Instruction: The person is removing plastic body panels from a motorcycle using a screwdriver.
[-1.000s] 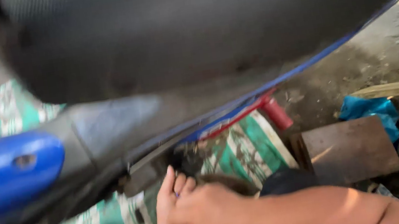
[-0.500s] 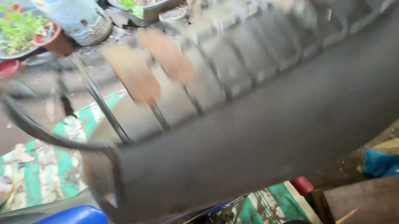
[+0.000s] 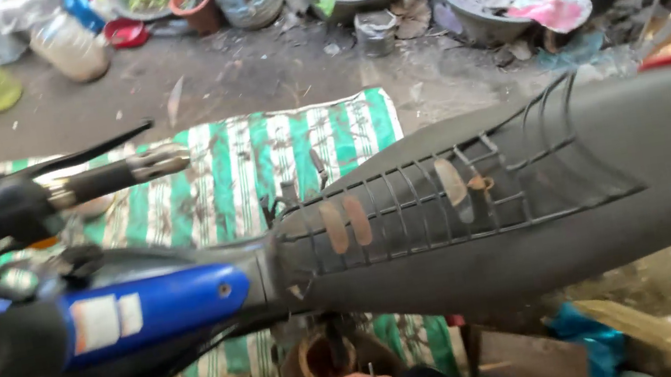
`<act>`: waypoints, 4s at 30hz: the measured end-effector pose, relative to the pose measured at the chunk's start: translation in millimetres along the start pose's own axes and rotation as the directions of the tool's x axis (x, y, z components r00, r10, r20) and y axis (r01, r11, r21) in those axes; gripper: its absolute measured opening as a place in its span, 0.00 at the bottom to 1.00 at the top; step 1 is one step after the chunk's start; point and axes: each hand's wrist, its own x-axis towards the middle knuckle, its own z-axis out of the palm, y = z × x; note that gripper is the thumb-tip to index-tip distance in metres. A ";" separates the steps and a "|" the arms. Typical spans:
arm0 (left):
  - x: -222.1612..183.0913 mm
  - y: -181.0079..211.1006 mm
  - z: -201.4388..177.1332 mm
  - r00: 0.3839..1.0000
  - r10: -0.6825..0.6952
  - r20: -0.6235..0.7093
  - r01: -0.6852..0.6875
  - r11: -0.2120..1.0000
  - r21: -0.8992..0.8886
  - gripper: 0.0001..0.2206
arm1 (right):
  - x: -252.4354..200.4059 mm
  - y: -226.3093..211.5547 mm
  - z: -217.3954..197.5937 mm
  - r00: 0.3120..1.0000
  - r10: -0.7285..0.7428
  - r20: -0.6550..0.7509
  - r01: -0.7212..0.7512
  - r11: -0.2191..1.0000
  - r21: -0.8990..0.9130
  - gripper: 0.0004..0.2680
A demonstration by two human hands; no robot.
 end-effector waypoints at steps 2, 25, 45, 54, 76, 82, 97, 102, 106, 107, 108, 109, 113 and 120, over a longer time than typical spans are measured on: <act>-41.4 -5.1 -17.5 0.995 0.042 0.096 -0.039 0.999 -0.033 0.29 | -53.2 26.4 39.3 0.985 -0.060 -0.164 0.015 0.964 -0.265 0.18; -379.2 -36.5 -114.7 0.896 0.317 0.311 -0.201 0.913 -0.354 0.19 | -284.8 -39.3 416.7 0.667 -0.720 0.190 -0.728 -0.684 -0.035 0.53; -288.6 -84.5 -372.9 0.883 0.456 -0.112 -0.439 0.715 -0.545 0.17 | -103.6 341.7 441.2 0.994 -0.083 -0.065 -0.061 -0.955 0.289 0.53; -347.1 -116.4 -515.1 0.587 0.244 -0.772 -0.809 0.212 -0.548 0.22 | 14.3 476.9 388.5 0.711 0.654 0.259 0.704 -0.661 -0.260 0.42; -412.1 -19.9 -626.3 -0.157 0.269 -0.950 -0.689 0.660 0.301 0.16 | 237.2 711.2 459.9 0.841 0.449 0.300 0.540 -0.666 -0.516 0.36; -342.3 92.1 -698.8 -0.297 0.589 -0.752 -0.317 0.682 0.659 0.24 | 328.4 719.4 479.8 0.909 0.337 0.244 0.413 -0.804 -0.428 0.23; -246.3 146.1 -753.1 0.900 0.218 -0.378 -0.312 0.927 -0.207 0.42 | 433.1 668.5 582.8 0.716 0.698 -0.009 0.666 -0.680 0.306 0.26; -221.4 147.6 -724.7 0.965 0.214 -0.153 -0.253 0.598 -0.760 0.13 | 419.5 674.2 622.5 0.720 0.679 -0.144 0.681 -0.652 0.333 0.36; -208.1 145.3 -748.2 0.985 0.106 -0.134 -0.167 0.449 -0.878 0.05 | 446.6 661.8 657.0 0.825 0.502 -0.258 0.542 -0.833 0.113 0.36; -207.1 145.7 -752.9 0.979 0.125 -0.159 -0.199 0.449 -0.871 0.07 | 459.4 646.7 663.2 0.826 0.553 -0.109 0.545 -0.833 -0.099 0.35; -205.5 146.5 -758.2 0.972 0.145 -0.183 -0.230 0.448 -0.864 0.09 | 472.9 631.7 669.6 0.825 0.563 0.049 0.550 -0.778 -0.304 0.36; -209.7 153.5 -765.0 0.973 0.143 -0.180 -0.225 0.446 -0.866 0.09 | 479.2 614.3 672.7 0.826 0.562 0.044 0.547 -0.780 -0.304 0.36; -200.3 184.4 -810.6 0.934 0.128 -0.333 -0.348 0.529 -0.774 0.22 | 522.3 535.0 657.8 0.972 0.234 0.019 0.227 -0.915 -0.334 0.31; -168.2 270.1 -899.6 0.870 0.104 -0.481 -0.492 0.243 -0.836 0.24 | 584.9 446.3 571.0 0.966 -0.204 -0.156 -0.256 -0.799 -0.544 0.18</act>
